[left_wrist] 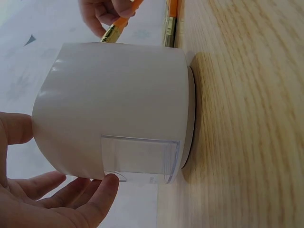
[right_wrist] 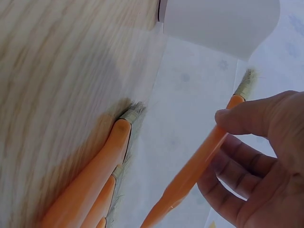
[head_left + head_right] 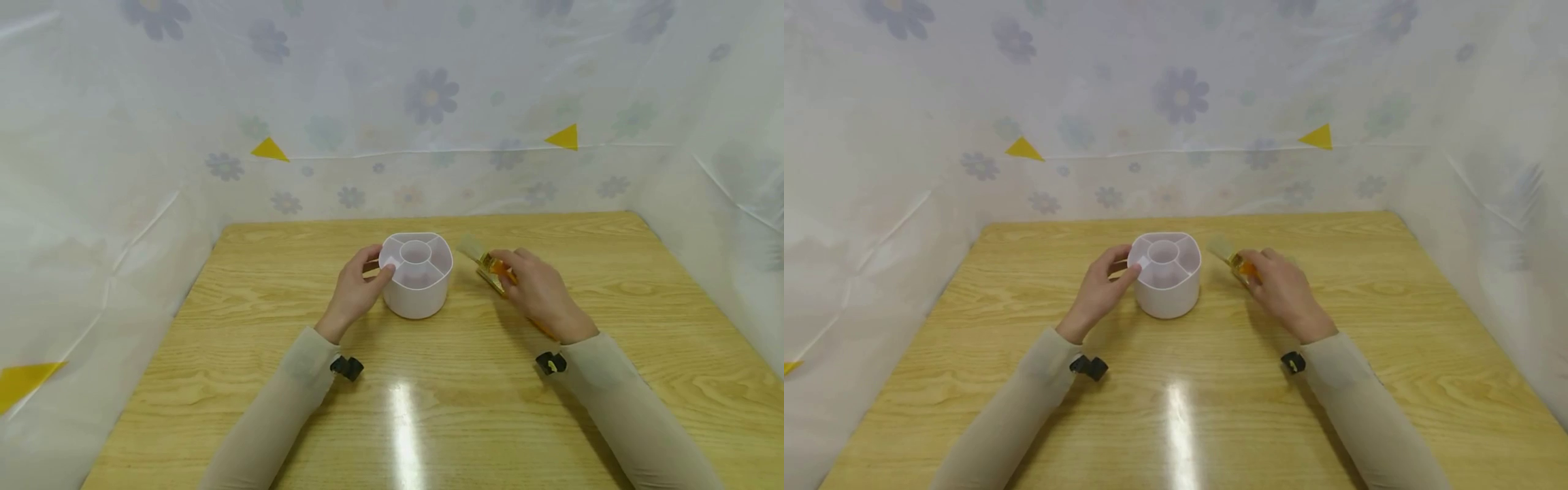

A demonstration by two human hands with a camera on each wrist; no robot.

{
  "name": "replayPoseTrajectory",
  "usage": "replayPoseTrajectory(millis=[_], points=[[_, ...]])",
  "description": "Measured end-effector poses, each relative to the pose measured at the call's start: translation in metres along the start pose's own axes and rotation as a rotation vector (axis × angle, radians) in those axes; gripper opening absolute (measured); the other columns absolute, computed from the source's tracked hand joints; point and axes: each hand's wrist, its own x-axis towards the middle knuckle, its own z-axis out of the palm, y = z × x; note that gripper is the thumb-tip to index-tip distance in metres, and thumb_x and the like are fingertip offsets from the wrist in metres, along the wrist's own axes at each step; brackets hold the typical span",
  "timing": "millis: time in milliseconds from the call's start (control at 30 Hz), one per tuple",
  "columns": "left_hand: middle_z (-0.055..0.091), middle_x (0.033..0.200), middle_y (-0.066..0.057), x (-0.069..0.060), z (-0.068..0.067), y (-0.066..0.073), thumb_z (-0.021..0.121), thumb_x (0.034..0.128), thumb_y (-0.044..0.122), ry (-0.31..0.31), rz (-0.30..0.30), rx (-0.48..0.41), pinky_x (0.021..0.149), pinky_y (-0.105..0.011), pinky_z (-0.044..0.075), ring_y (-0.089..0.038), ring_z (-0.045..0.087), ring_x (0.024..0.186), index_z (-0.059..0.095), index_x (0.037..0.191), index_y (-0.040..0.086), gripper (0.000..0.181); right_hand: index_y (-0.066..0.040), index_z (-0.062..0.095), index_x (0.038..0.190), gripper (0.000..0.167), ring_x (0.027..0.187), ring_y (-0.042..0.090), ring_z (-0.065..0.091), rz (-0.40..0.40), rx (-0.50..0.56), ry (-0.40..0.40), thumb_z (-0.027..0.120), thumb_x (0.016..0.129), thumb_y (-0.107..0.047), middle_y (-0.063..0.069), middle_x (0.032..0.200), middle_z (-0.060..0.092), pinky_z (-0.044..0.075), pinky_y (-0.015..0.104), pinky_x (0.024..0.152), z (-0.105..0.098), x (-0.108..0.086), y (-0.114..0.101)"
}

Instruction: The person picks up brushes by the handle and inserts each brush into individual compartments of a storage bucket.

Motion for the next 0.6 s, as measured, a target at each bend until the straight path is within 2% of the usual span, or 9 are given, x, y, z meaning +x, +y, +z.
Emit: replayPoseTrajectory(millis=[267, 600], points=[[0.051, 0.133, -0.023, 0.0011, 0.0006, -0.0013, 0.058, 0.0959, 0.015, 0.002, -0.003, -0.002, 0.094, -0.046, 0.048, -0.036, 0.052, 0.117, 0.046, 0.136, -0.004, 0.046, -0.008, 0.057, 0.128, 0.042, 0.068, 0.022, 0.056, -0.001, 0.008, 0.034, 0.065, 0.087, -0.001, 0.012, 0.094, 0.059, 0.048, 0.038, 0.055, -0.0019, 0.0006, 0.0003], [0.051, 0.133, -0.023, 0.0005, 0.0010, 0.0002, 0.058, 0.0957, 0.013, 0.011, 0.002, -0.002, 0.093, -0.047, 0.048, -0.038, 0.052, 0.117, 0.047, 0.136, -0.005, 0.046, -0.006, 0.057, 0.129, 0.044, 0.072, 0.025, 0.057, -0.052, 0.031, 0.106, 0.067, 0.086, 0.000, 0.013, 0.095, 0.059, 0.049, 0.041, 0.058, -0.0022, 0.0016, -0.0001]])
